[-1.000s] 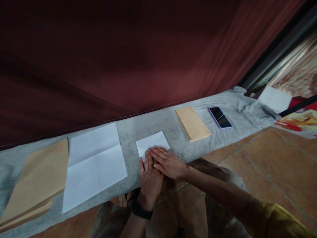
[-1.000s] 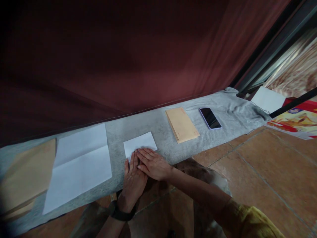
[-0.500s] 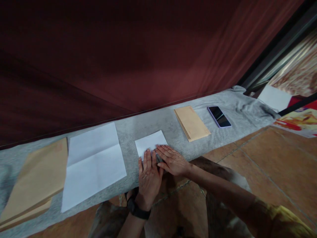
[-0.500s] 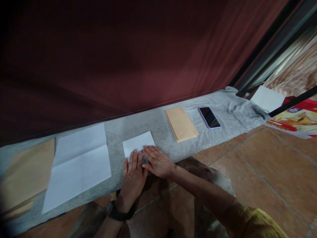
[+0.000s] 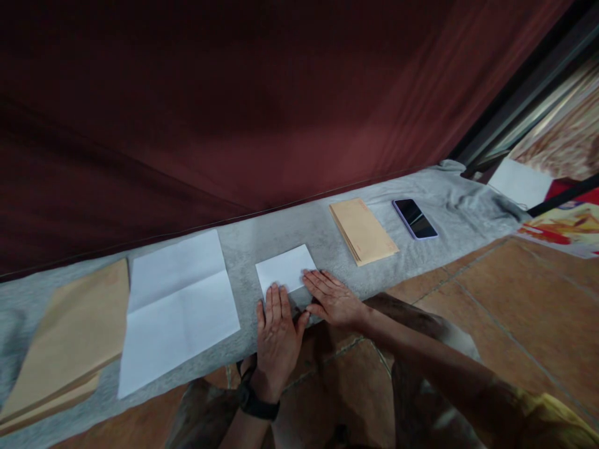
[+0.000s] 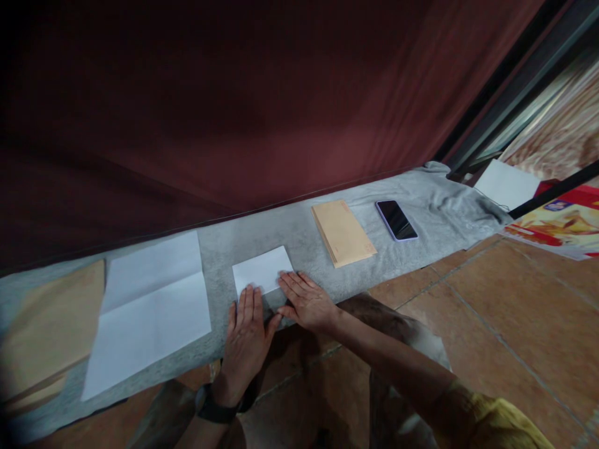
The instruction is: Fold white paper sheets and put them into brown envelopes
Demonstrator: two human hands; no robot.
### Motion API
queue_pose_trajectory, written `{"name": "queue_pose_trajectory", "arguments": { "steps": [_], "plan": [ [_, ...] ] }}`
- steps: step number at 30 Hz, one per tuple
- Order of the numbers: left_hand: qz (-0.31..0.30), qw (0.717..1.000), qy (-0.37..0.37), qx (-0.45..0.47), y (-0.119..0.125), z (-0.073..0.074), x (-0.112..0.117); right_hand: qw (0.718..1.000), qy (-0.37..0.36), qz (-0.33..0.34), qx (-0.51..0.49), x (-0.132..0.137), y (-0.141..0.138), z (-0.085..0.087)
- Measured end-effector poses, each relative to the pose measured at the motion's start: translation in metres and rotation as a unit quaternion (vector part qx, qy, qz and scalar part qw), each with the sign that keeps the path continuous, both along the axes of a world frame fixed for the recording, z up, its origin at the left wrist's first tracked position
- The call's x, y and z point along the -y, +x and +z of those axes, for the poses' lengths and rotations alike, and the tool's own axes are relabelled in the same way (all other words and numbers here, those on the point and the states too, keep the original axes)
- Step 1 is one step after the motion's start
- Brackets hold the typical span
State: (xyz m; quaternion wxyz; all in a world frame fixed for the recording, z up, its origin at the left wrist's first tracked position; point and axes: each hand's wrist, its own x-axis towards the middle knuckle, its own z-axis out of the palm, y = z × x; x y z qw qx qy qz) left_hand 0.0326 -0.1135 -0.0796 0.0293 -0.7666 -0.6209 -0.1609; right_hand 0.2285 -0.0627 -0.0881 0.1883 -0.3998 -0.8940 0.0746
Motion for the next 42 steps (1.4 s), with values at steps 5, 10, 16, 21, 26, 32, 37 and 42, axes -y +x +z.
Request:
{"name": "queue_pose_trajectory", "arguments": {
  "steps": [5, 10, 16, 21, 26, 32, 37, 42],
  "plan": [
    [-0.002, 1.0, 0.013, -0.004, -0.003, -0.001, 0.002, 1.0, 0.004, -0.009, 0.004, 0.001, 0.005, -0.001],
    [-0.002, 1.0, 0.008, 0.002, -0.006, 0.001, 0.003, 1.0, 0.004, -0.022, 0.007, 0.001, 0.011, 0.0],
    [0.005, 1.0, 0.007, -0.003, -0.009, 0.002, 0.004, 0.999, 0.003, -0.024, 0.021, 0.0, 0.017, 0.001],
    [0.003, 1.0, 0.012, -0.007, -0.011, 0.002, 0.005, 1.0, 0.001, -0.025, 0.019, 0.0, 0.018, 0.002],
    [-0.002, 1.0, 0.019, -0.001, -0.013, 0.001, 0.005, 0.999, -0.012, -0.027, 0.016, -0.001, 0.019, 0.004],
    [-0.001, 1.0, 0.014, 0.008, -0.014, 0.004, 0.004, 0.998, -0.047, -0.035, 0.009, -0.009, 0.02, 0.013],
    [0.019, 1.0, -0.005, 0.02, -0.018, 0.009, -0.004, 0.994, -0.074, -0.058, -0.048, -0.032, 0.017, 0.02],
    [0.042, 0.999, -0.019, 0.002, -0.023, 0.015, -0.013, 0.986, -0.083, -0.12, -0.078, -0.064, 0.005, 0.017]
  ]
}}
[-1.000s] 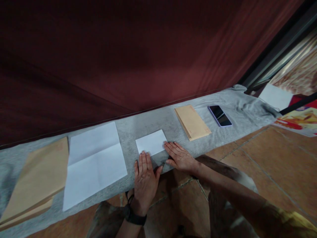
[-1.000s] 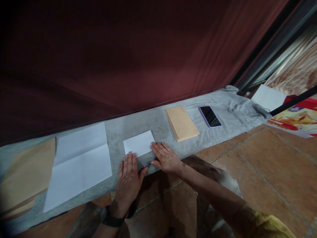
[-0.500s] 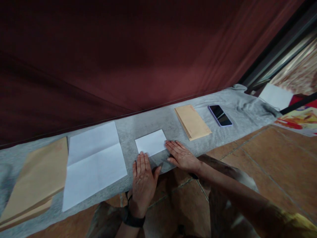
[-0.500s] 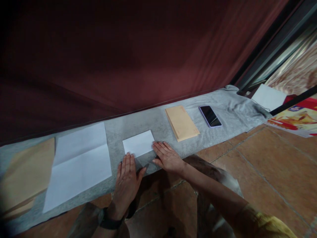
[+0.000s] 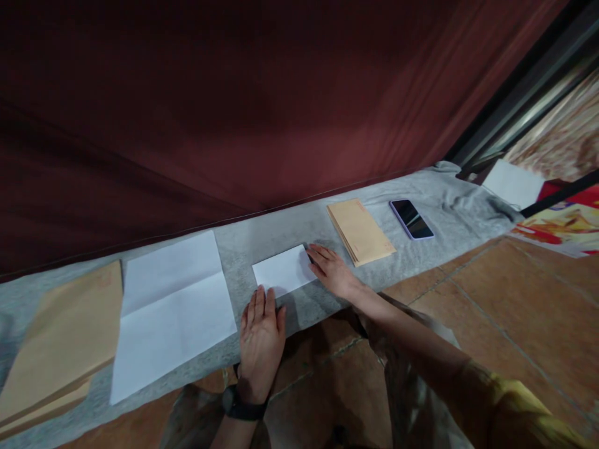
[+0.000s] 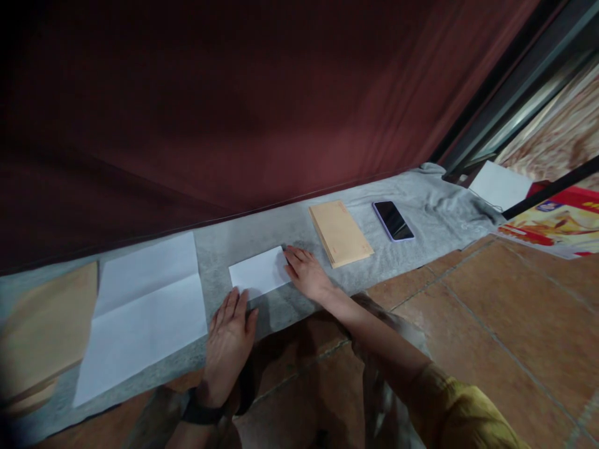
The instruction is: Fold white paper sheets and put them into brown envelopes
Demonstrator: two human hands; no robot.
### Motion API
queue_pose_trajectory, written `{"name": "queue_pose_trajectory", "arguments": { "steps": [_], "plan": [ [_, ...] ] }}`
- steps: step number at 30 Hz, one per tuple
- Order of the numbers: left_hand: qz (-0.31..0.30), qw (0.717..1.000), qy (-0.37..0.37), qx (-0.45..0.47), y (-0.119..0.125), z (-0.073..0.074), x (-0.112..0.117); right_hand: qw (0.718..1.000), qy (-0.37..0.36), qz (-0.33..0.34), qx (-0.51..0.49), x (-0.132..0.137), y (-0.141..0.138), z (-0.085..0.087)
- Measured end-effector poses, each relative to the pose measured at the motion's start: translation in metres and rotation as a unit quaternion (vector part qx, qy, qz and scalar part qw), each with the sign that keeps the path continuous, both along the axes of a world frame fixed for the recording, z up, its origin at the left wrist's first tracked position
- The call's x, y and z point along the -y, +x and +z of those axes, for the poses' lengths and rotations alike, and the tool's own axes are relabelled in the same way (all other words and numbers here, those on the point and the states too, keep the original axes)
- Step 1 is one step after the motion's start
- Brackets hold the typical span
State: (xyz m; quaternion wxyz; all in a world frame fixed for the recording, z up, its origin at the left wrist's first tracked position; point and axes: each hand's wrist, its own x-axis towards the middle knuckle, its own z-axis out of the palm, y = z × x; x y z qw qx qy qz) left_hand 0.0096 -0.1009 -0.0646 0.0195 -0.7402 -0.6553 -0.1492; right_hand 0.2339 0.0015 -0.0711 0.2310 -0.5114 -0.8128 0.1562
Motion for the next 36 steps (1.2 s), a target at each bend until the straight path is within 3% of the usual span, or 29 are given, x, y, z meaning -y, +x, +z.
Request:
{"name": "queue_pose_trajectory", "arguments": {
  "steps": [9, 17, 29, 32, 36],
  "plan": [
    [-0.005, 1.0, 0.008, -0.021, -0.008, 0.009, -0.01, 0.997, -0.039, -0.069, 0.015, -0.032, -0.038, 0.0],
    [-0.004, 1.0, -0.008, -0.011, -0.015, 0.008, -0.013, 0.992, -0.04, -0.123, -0.008, -0.045, -0.039, -0.003],
    [0.001, 1.0, -0.03, 0.011, -0.019, 0.006, -0.016, 0.975, -0.211, -0.023, -0.058, -0.031, 0.001, 0.011],
    [0.002, 0.999, -0.01, 0.039, -0.019, 0.008, -0.018, 0.952, -0.262, -0.033, -0.156, -0.028, 0.01, 0.01],
    [0.007, 0.993, 0.053, 0.102, -0.017, 0.015, -0.023, 0.864, -0.357, -0.097, -0.342, -0.024, 0.008, 0.012]
  ]
}}
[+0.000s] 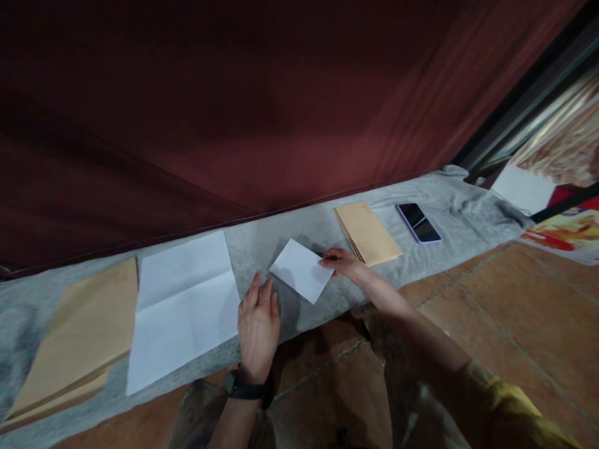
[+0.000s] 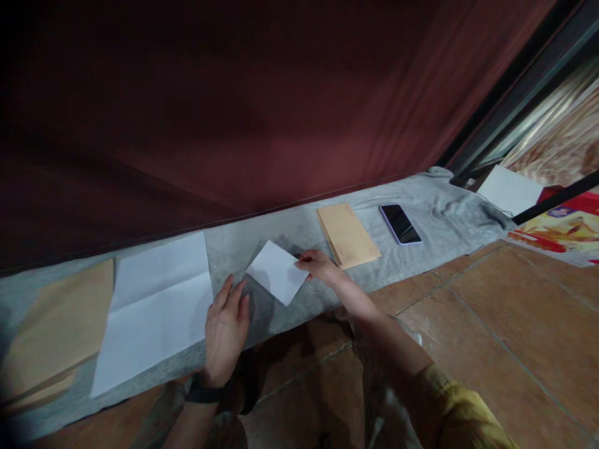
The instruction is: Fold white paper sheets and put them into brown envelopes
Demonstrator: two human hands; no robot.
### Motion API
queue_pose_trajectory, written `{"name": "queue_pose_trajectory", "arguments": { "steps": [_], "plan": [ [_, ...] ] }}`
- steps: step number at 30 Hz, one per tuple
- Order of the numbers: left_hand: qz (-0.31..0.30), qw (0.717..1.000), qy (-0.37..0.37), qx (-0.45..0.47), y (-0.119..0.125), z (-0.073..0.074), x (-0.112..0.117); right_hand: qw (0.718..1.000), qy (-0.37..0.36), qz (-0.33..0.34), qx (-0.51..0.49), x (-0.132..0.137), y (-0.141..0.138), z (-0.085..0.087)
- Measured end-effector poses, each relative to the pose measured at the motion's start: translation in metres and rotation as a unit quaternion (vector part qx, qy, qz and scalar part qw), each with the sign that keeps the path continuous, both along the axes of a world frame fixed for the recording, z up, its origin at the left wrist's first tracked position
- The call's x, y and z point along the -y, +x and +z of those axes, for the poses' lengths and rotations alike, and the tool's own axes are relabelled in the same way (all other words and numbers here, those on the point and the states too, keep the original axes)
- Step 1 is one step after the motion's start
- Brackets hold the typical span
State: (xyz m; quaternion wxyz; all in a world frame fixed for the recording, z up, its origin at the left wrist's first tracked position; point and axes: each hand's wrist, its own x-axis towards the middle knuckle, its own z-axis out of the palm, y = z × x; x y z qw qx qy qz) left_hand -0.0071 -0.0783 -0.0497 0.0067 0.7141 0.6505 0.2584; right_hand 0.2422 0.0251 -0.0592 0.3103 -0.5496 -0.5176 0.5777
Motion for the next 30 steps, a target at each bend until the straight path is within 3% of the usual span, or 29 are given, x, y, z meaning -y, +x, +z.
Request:
{"name": "queue_pose_trajectory", "arguments": {
  "steps": [2, 6, 10, 13, 16, 19, 22, 26, 30],
  "plan": [
    [-0.021, 0.999, 0.018, 0.026, 0.003, 0.001, -0.002, 0.998, -0.032, -0.041, -0.046, 0.003, -0.006, 0.002],
    [-0.1, 0.995, -0.002, 0.021, 0.018, -0.006, 0.001, 0.997, -0.034, -0.055, -0.037, 0.007, -0.018, 0.001],
    [-0.144, 0.989, -0.028, -0.027, 0.036, -0.015, 0.012, 0.993, 0.03, -0.041, 0.104, 0.011, -0.024, -0.002],
    [-0.157, 0.984, -0.038, -0.074, 0.044, -0.02, 0.021, 0.949, 0.139, 0.008, 0.282, 0.016, -0.025, 0.001],
    [-0.15, 0.982, -0.039, -0.106, 0.047, -0.023, 0.026, 0.912, 0.2, 0.028, 0.358, 0.023, -0.025, 0.007],
    [-0.146, 0.981, -0.038, -0.125, 0.048, -0.024, 0.027, 0.882, 0.281, 0.046, 0.376, 0.036, -0.027, 0.011],
    [-0.141, 0.979, -0.041, -0.14, 0.049, -0.025, 0.026, 0.857, 0.372, 0.104, 0.34, 0.057, -0.032, 0.011],
    [-0.157, 0.975, -0.044, -0.152, 0.049, -0.028, 0.027, 0.836, 0.414, 0.199, 0.299, 0.089, -0.039, 0.003],
    [-0.152, 0.975, -0.037, -0.156, 0.048, -0.031, 0.028, 0.814, 0.428, 0.216, 0.327, 0.105, -0.037, -0.011]
  ]
}}
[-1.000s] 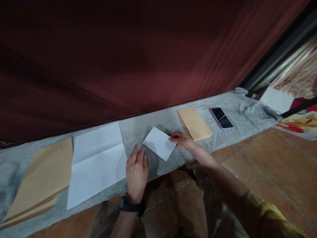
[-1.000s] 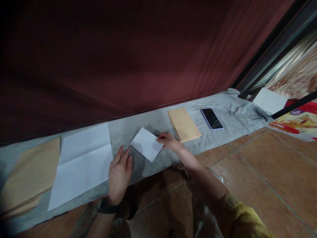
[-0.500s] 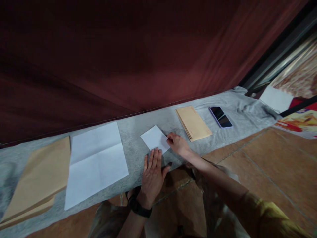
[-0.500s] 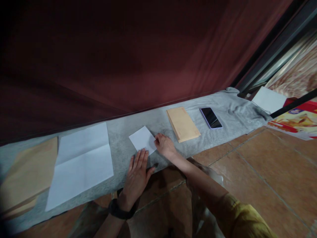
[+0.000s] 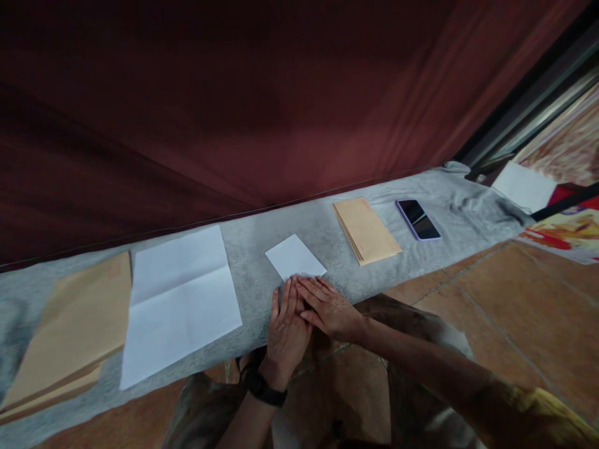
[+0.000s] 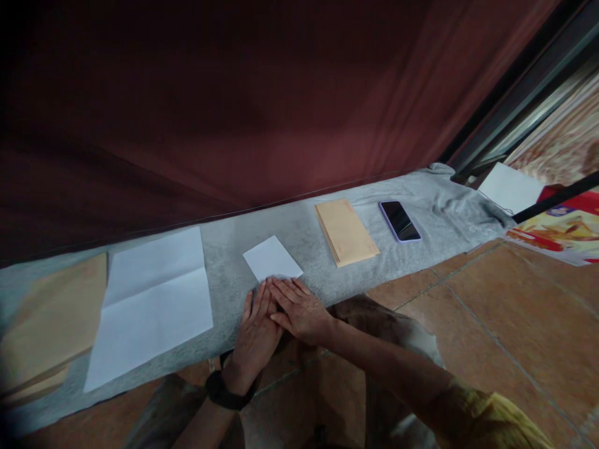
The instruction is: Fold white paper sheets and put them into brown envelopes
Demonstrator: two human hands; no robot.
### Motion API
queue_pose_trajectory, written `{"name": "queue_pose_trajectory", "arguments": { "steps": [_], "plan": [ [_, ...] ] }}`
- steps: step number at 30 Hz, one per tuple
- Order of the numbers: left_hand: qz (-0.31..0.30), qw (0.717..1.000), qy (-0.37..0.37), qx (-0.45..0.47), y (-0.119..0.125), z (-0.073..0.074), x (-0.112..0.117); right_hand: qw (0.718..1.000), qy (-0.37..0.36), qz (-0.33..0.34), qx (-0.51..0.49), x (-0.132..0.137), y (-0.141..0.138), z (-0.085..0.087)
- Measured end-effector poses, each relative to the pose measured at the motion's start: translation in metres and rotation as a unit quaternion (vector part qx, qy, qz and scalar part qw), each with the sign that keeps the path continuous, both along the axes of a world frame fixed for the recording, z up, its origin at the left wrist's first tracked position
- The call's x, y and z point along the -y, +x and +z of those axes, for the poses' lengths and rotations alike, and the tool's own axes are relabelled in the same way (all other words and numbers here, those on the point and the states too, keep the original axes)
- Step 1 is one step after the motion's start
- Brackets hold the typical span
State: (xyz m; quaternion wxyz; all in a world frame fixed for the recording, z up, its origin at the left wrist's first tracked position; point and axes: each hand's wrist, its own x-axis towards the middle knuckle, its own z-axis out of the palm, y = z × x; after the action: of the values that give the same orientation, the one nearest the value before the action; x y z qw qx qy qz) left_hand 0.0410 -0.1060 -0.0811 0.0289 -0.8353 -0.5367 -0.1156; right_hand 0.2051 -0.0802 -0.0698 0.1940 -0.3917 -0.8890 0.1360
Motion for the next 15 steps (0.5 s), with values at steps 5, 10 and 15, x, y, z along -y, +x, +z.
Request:
{"name": "queue_pose_trajectory", "arguments": {
  "steps": [5, 10, 15],
  "plan": [
    [0.017, 1.0, -0.007, 0.005, 0.002, 0.004, 0.0, 0.999, 0.022, -0.032, 0.028, -0.001, 0.011, -0.009],
    [0.018, 1.0, -0.009, 0.006, 0.004, 0.006, 0.0, 0.998, 0.037, -0.032, 0.038, -0.002, 0.014, -0.01],
    [0.016, 1.0, -0.004, 0.008, 0.003, 0.006, 0.001, 0.998, 0.042, -0.028, 0.04, -0.002, 0.016, -0.01]
  ]
}}
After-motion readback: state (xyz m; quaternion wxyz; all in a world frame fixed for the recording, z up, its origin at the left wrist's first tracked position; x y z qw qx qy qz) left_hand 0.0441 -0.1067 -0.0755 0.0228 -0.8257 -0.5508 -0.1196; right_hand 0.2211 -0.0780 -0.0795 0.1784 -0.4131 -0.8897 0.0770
